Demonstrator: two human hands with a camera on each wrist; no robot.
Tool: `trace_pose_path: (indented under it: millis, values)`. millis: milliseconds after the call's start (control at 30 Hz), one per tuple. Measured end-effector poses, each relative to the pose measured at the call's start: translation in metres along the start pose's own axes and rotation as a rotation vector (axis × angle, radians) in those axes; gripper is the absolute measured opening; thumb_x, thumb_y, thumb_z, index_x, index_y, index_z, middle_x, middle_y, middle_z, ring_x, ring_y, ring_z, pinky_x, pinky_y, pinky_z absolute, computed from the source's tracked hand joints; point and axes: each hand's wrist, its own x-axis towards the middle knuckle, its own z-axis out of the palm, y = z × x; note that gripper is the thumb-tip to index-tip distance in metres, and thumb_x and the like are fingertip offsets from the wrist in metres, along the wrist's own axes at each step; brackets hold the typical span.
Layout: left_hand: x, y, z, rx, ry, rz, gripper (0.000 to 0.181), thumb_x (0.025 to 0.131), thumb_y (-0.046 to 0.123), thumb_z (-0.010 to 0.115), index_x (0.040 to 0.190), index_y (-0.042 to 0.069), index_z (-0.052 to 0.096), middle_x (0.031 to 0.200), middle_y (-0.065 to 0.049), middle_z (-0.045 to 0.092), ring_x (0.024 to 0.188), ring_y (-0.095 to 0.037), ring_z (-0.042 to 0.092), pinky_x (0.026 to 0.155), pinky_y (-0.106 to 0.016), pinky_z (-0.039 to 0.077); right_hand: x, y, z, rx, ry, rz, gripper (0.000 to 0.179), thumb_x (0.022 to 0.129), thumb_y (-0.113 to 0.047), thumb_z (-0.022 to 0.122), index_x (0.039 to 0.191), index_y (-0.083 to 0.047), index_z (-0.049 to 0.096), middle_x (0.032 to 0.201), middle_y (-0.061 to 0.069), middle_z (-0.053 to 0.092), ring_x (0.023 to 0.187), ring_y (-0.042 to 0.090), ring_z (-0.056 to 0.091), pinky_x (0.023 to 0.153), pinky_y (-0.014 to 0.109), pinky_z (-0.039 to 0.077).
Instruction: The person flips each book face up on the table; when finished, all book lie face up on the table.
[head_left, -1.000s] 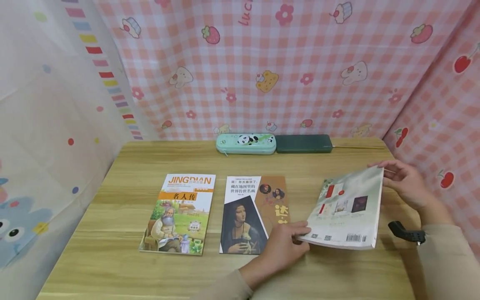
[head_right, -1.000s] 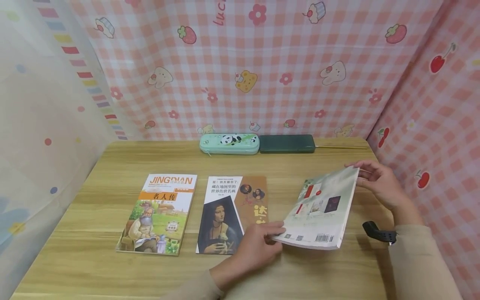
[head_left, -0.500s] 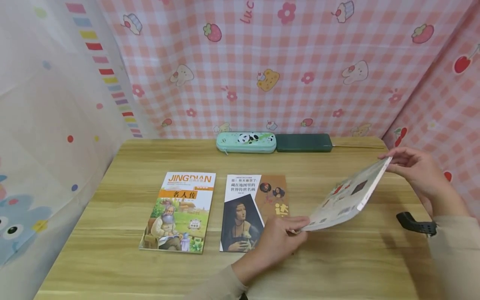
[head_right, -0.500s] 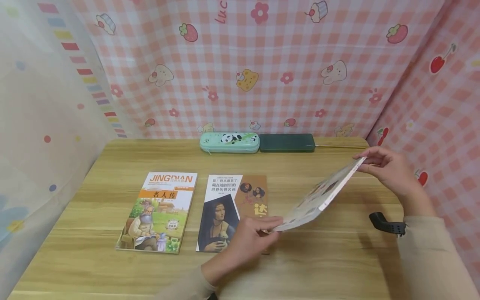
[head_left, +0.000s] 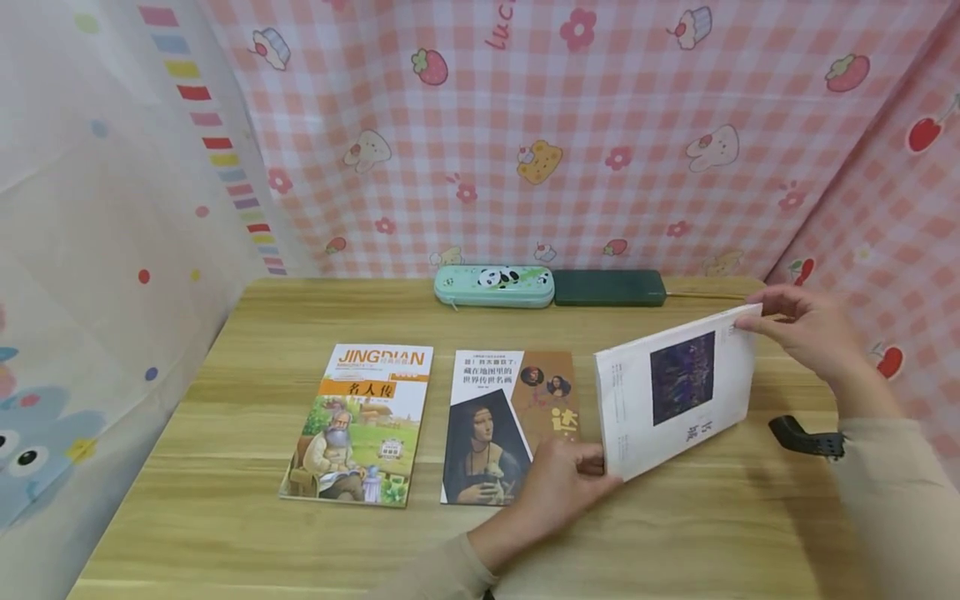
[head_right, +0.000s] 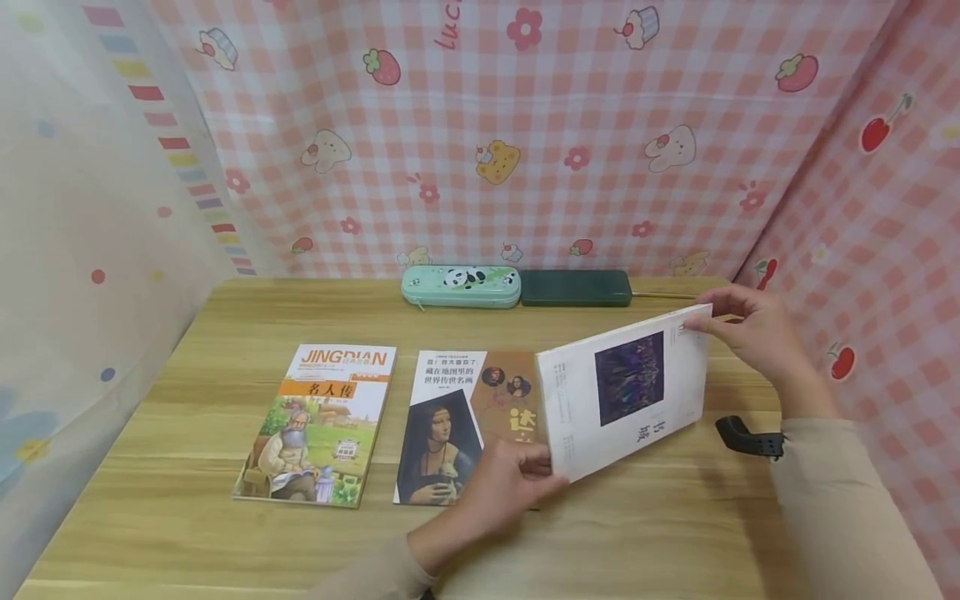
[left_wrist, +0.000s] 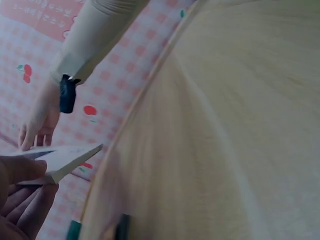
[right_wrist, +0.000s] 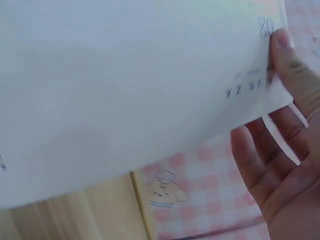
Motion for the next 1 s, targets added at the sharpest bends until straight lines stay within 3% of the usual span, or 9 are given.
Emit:
trace_pose_path:
  millis: [67, 167, 300, 400, 533, 667, 800, 900, 1000]
  values:
    - [0.0, -0.004, 0.003, -0.028, 0.006, -0.062, 0.017, 0.083, -0.002, 0.08, 0.099, -0.004, 0.077, 0.09, -0.013, 0.077, 0.077, 0.001, 0.07, 0.068, -0.009, 0.055, 0.005, 0.001, 0.007, -0.069, -0.009, -0.018, 0.045, 0.09, -0.036, 0.078, 0.118, -0.004, 0.066, 0.09, -0.021, 0.063, 0.082, -0.009, 0.057, 0.064, 0.012, 0.048]
    - [0.0, -0.011, 0.006, -0.064, 0.015, -0.141, 0.015, 0.084, -0.003, 0.078, 0.099, -0.006, 0.076, 0.087, -0.011, 0.076, 0.074, 0.0, 0.07, 0.067, -0.011, 0.055, 0.012, 0.005, 0.02, -0.088, -0.016, -0.033, 0.048, 0.088, -0.037, 0.08, 0.119, -0.003, 0.068, 0.096, -0.006, 0.069, 0.082, -0.007, 0.057, 0.065, 0.013, 0.048]
    - [0.001, -0.02, 0.01, -0.053, 0.029, -0.192, 0.011, 0.085, -0.005, 0.074, 0.096, -0.007, 0.075, 0.083, -0.01, 0.076, 0.072, -0.001, 0.07, 0.066, -0.012, 0.056, 0.02, 0.012, 0.04, -0.091, -0.02, -0.065, 0.046, 0.087, -0.033, 0.082, 0.118, 0.0, 0.07, 0.101, 0.017, 0.072, 0.079, -0.008, 0.058, 0.062, 0.014, 0.05]
    - [0.002, -0.026, 0.011, -0.033, 0.013, -0.218, 0.012, 0.084, -0.003, 0.075, 0.095, -0.007, 0.075, 0.082, -0.009, 0.077, 0.07, -0.002, 0.07, 0.064, -0.012, 0.055, 0.026, 0.016, 0.054, -0.081, -0.02, -0.106, 0.041, 0.089, -0.026, 0.081, 0.116, 0.002, 0.07, 0.102, 0.023, 0.071, 0.078, -0.005, 0.059, 0.061, 0.014, 0.051]
    - [0.002, -0.032, 0.013, -0.055, -0.019, -0.27, 0.021, 0.086, 0.003, 0.076, 0.102, -0.01, 0.073, 0.082, -0.008, 0.077, 0.072, -0.004, 0.071, 0.065, -0.012, 0.054, 0.03, 0.016, 0.07, -0.077, -0.049, -0.102, 0.038, 0.092, -0.023, 0.077, 0.118, 0.003, 0.07, 0.105, 0.024, 0.07, 0.088, 0.018, 0.066, 0.063, 0.012, 0.05]
    - [0.004, -0.034, 0.012, -0.061, -0.01, -0.286, 0.03, 0.089, 0.009, 0.075, 0.111, -0.012, 0.071, 0.084, -0.009, 0.077, 0.076, -0.005, 0.071, 0.068, -0.012, 0.054, 0.031, 0.024, 0.085, -0.078, -0.104, -0.065, 0.038, 0.096, -0.024, 0.073, 0.123, 0.002, 0.068, 0.113, 0.025, 0.068, 0.1, 0.037, 0.064, 0.068, 0.011, 0.048]
    - [0.005, -0.034, 0.011, -0.056, -0.019, -0.292, 0.034, 0.09, 0.011, 0.076, 0.113, -0.012, 0.07, 0.086, -0.009, 0.077, 0.075, -0.004, 0.07, 0.068, -0.012, 0.054, 0.032, 0.038, 0.099, -0.078, -0.177, -0.079, 0.041, 0.096, -0.021, 0.073, 0.128, 0.003, 0.065, 0.12, 0.026, 0.067, 0.107, 0.04, 0.064, 0.085, 0.031, 0.057]
    - [0.005, -0.035, 0.01, -0.06, -0.027, -0.291, 0.034, 0.09, 0.011, 0.076, 0.114, -0.012, 0.07, 0.086, -0.009, 0.077, 0.075, -0.004, 0.071, 0.067, -0.012, 0.055, 0.031, 0.044, 0.106, -0.063, -0.229, -0.079, 0.044, 0.096, -0.018, 0.072, 0.131, 0.006, 0.062, 0.127, 0.028, 0.064, 0.116, 0.044, 0.062, 0.099, 0.052, 0.051]
    - [0.006, -0.035, 0.008, -0.048, -0.026, -0.277, 0.033, 0.09, 0.011, 0.075, 0.114, -0.011, 0.07, 0.087, -0.009, 0.077, 0.075, -0.005, 0.071, 0.067, -0.013, 0.055, 0.029, 0.046, 0.109, -0.039, -0.251, -0.057, 0.046, 0.097, -0.018, 0.071, 0.133, 0.007, 0.059, 0.132, 0.029, 0.061, 0.122, 0.045, 0.059, 0.103, 0.056, 0.046]
